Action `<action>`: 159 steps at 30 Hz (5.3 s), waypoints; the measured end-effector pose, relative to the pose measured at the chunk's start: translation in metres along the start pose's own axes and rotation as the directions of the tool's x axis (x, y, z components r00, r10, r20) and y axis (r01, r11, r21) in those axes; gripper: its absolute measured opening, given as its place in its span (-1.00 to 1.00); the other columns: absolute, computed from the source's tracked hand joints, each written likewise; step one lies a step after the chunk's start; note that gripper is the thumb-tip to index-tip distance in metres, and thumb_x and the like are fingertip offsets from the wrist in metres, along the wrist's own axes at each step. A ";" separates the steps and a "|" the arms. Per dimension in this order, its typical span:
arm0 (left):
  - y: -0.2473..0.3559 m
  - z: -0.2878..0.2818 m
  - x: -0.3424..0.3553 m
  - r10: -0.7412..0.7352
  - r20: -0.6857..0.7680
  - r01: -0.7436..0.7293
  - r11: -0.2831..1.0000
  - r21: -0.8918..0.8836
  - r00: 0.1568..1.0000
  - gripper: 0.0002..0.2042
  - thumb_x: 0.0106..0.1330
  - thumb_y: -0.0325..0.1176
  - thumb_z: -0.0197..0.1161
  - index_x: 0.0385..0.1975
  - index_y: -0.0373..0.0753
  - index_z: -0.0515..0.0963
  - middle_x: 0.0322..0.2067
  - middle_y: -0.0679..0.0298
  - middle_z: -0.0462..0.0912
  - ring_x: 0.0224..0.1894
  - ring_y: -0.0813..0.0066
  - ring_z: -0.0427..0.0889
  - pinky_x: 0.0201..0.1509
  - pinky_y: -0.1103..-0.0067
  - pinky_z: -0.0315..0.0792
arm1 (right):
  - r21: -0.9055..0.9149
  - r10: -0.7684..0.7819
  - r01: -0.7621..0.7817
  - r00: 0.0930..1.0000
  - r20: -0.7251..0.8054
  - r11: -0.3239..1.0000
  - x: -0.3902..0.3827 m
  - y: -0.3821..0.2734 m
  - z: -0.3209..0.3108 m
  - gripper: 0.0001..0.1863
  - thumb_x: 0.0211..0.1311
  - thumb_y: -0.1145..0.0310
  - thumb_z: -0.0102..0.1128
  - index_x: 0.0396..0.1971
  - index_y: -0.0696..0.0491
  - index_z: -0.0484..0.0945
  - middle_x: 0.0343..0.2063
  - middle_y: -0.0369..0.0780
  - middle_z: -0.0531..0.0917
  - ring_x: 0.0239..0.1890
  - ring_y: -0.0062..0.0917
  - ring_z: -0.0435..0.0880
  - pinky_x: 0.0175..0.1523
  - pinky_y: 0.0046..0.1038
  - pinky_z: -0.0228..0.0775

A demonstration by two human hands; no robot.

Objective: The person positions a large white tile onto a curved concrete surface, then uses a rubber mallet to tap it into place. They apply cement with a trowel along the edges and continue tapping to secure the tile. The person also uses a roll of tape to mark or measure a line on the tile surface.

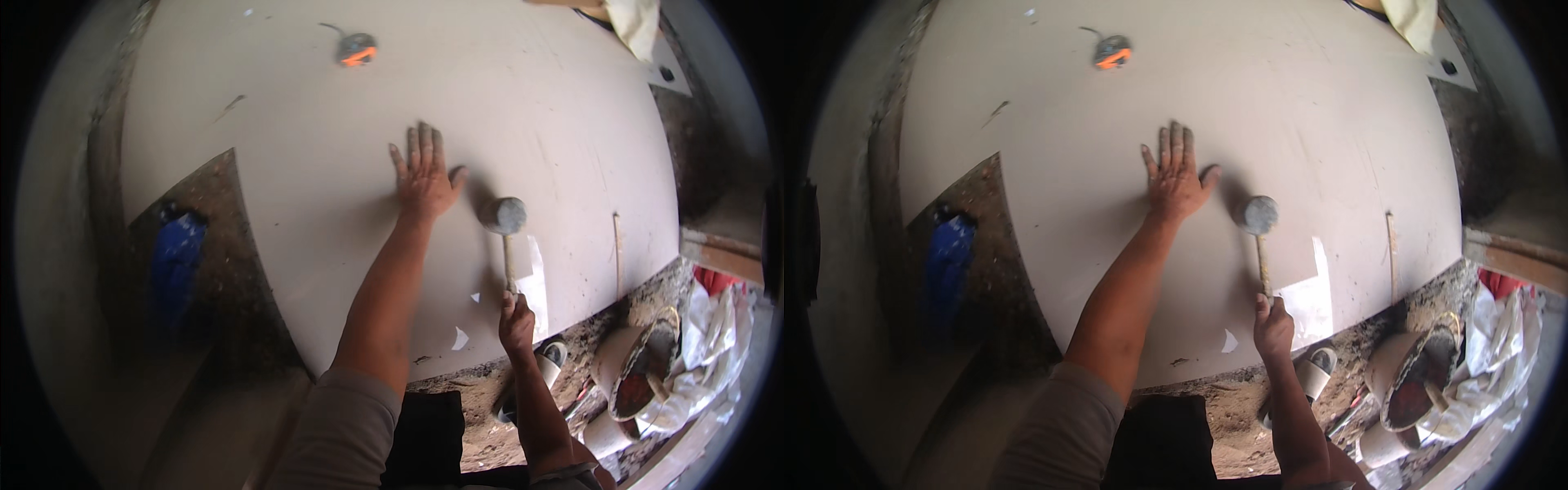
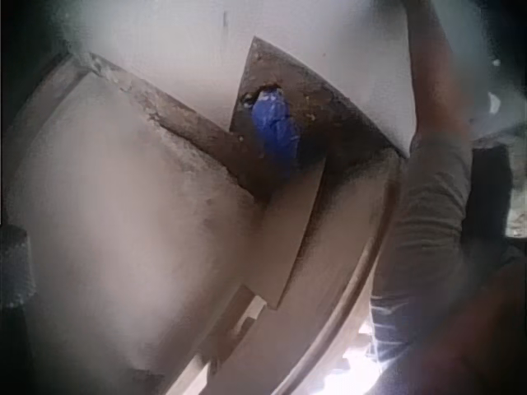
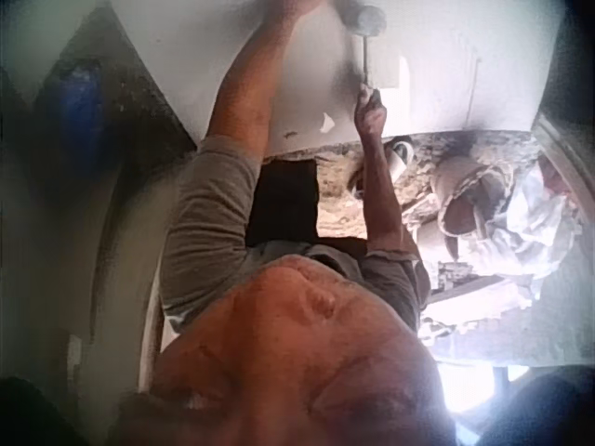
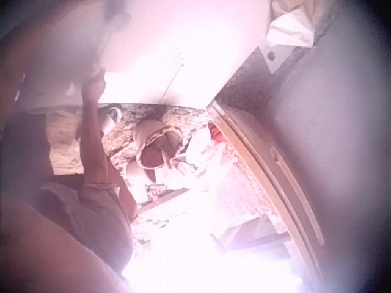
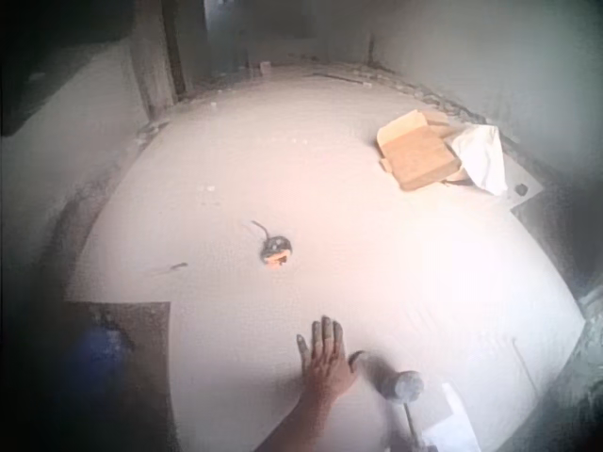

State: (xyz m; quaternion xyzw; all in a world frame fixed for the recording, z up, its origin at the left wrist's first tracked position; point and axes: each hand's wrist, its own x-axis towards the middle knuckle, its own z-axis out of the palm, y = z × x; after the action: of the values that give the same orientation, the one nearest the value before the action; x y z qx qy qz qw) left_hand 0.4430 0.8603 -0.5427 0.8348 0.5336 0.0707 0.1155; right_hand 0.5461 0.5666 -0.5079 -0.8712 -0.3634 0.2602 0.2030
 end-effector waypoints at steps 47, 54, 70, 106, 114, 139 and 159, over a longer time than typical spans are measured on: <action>0.044 -0.014 -0.302 -0.218 0.478 0.190 0.976 0.105 0.851 0.21 -0.08 0.19 0.45 0.45 -0.14 -0.25 0.44 -0.10 -0.34 0.46 -0.25 -0.34 0.25 -0.33 -0.08 | 0.075 -0.082 0.059 0.934 0.348 0.995 -0.124 0.135 -0.064 -0.48 0.32 -0.18 -0.04 -0.29 0.07 0.46 -0.43 -0.05 0.65 -0.35 -0.08 0.66 -0.25 -0.12 0.49; 0.057 -0.017 -0.290 -0.320 0.533 0.288 0.947 0.144 0.783 0.22 -0.06 0.10 0.48 0.45 -0.14 -0.30 0.45 -0.06 -0.43 0.46 -0.26 -0.40 0.23 -0.33 -0.07 | 0.173 -0.170 0.110 0.905 0.389 0.979 -0.104 0.133 -0.089 -0.53 0.28 -0.14 0.04 -0.28 0.03 0.49 -0.47 -0.06 0.63 -0.39 -0.08 0.64 -0.27 -0.15 0.47; 0.062 -0.021 -0.285 -0.303 0.536 0.276 0.952 0.131 0.788 0.23 -0.08 0.09 0.48 0.45 -0.13 -0.34 0.45 -0.07 -0.45 0.46 -0.27 -0.39 0.27 -0.27 -0.04 | 0.103 -0.172 0.158 0.974 0.147 0.982 -0.082 0.139 -0.095 -0.46 0.30 -0.21 -0.01 -0.33 0.05 0.47 -0.60 -0.07 0.62 -0.52 -0.12 0.64 -0.40 -0.18 0.49; 0.248 0.085 -0.247 0.574 0.314 -0.614 0.789 0.038 0.757 -0.31 0.34 0.06 0.05 0.42 -0.04 0.07 0.47 0.30 -0.11 0.50 0.09 -0.21 0.41 -0.17 -0.33 | 0.240 -0.157 0.125 0.981 0.116 0.963 -0.181 0.227 -0.160 -0.52 0.25 -0.06 0.18 -0.24 0.13 0.55 -0.61 -0.10 0.62 -0.60 -0.20 0.65 -0.47 -0.28 0.51; 0.180 0.042 -0.249 0.438 0.372 -0.449 0.891 -0.059 0.819 -0.18 0.10 -0.04 0.32 0.39 0.03 0.09 0.45 0.16 -0.09 0.50 0.13 -0.18 0.41 -0.13 -0.25 | 0.225 -0.116 0.085 0.985 0.129 0.971 -0.164 0.203 -0.158 -0.54 0.27 -0.04 0.16 -0.27 0.13 0.55 -0.61 -0.09 0.61 -0.56 -0.18 0.66 -0.46 -0.24 0.51; 0.095 0.001 -0.260 -0.100 0.482 0.048 0.992 0.118 0.870 0.23 -0.09 0.21 0.39 0.45 -0.23 -0.30 0.46 -0.02 -0.35 0.49 -0.10 -0.39 0.32 -0.28 -0.24 | -0.027 -0.089 0.094 0.987 0.132 0.995 -0.083 0.154 -0.099 -0.47 0.33 -0.18 -0.03 -0.33 0.07 0.47 -0.65 -0.09 0.60 -0.52 -0.11 0.64 -0.43 -0.18 0.49; 0.250 0.037 -0.269 0.703 0.153 -0.683 0.711 -0.170 0.694 -0.29 0.35 0.10 0.00 0.37 -0.26 0.14 0.43 0.07 0.01 0.48 0.03 -0.11 0.44 -0.08 -0.35 | 0.324 -0.352 0.277 0.914 0.203 0.905 -0.170 0.188 -0.162 -0.62 0.16 0.01 0.25 -0.25 0.03 0.57 -0.57 -0.13 0.59 -0.57 -0.21 0.61 -0.42 -0.26 0.48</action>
State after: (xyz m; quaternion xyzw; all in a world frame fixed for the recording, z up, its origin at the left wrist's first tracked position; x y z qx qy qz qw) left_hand 0.5575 0.5113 -0.5099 0.9699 0.1602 0.0487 0.1766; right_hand 0.6404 0.2916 -0.4313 -0.7203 -0.4817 0.3842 0.3185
